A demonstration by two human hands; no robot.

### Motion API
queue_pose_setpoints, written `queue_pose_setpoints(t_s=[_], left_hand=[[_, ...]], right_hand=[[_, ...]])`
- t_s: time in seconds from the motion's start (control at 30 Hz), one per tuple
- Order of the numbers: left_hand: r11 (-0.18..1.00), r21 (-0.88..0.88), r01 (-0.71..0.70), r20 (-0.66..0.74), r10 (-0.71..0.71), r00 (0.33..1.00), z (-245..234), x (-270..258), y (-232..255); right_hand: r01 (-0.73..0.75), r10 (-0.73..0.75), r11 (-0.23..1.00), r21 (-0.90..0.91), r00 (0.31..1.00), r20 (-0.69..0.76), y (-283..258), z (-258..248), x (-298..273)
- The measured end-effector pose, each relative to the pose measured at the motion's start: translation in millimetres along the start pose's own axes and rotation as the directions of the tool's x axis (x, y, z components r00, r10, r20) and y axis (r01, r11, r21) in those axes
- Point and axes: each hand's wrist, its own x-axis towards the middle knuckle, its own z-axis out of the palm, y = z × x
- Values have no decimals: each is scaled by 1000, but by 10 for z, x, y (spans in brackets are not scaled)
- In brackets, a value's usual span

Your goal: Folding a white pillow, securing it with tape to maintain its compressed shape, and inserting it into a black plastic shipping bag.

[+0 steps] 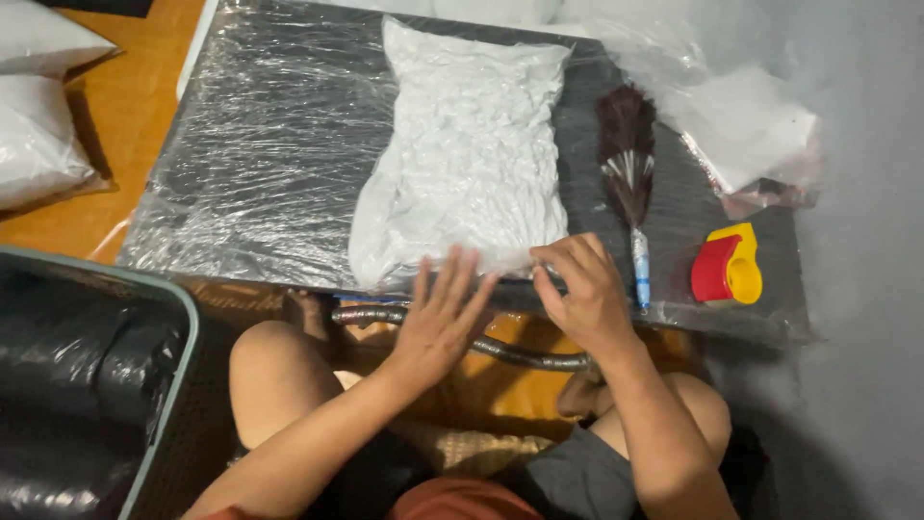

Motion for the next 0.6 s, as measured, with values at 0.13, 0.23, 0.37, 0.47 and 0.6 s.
queue_pose_setpoints(t_s=[0.13, 0.23, 0.37, 0.47, 0.6], left_hand=[[976, 207, 72, 42, -82, 996, -257, -32, -258], [954, 294, -55, 186, 0, 982, -254, -25, -576], [966, 137, -218, 176, 192, 965, -617, 82, -846], [978, -9, -210, 138, 209, 968, -836, 37, -1061], [960, 75, 270, 212, -280, 936, -1111, 319, -1199]], right_hand=[[-70, 71, 996, 52, 997, -16, -59, -49, 60], [-64, 65, 996, 62, 998, -13, -38, -32, 76], [-81, 83, 994, 78, 996, -17, -1, -51, 74], [-88, 89, 991, 104, 996, -7, 22, -41, 49], [-61, 61, 994, 93, 998, 5, 34, 3, 33]])
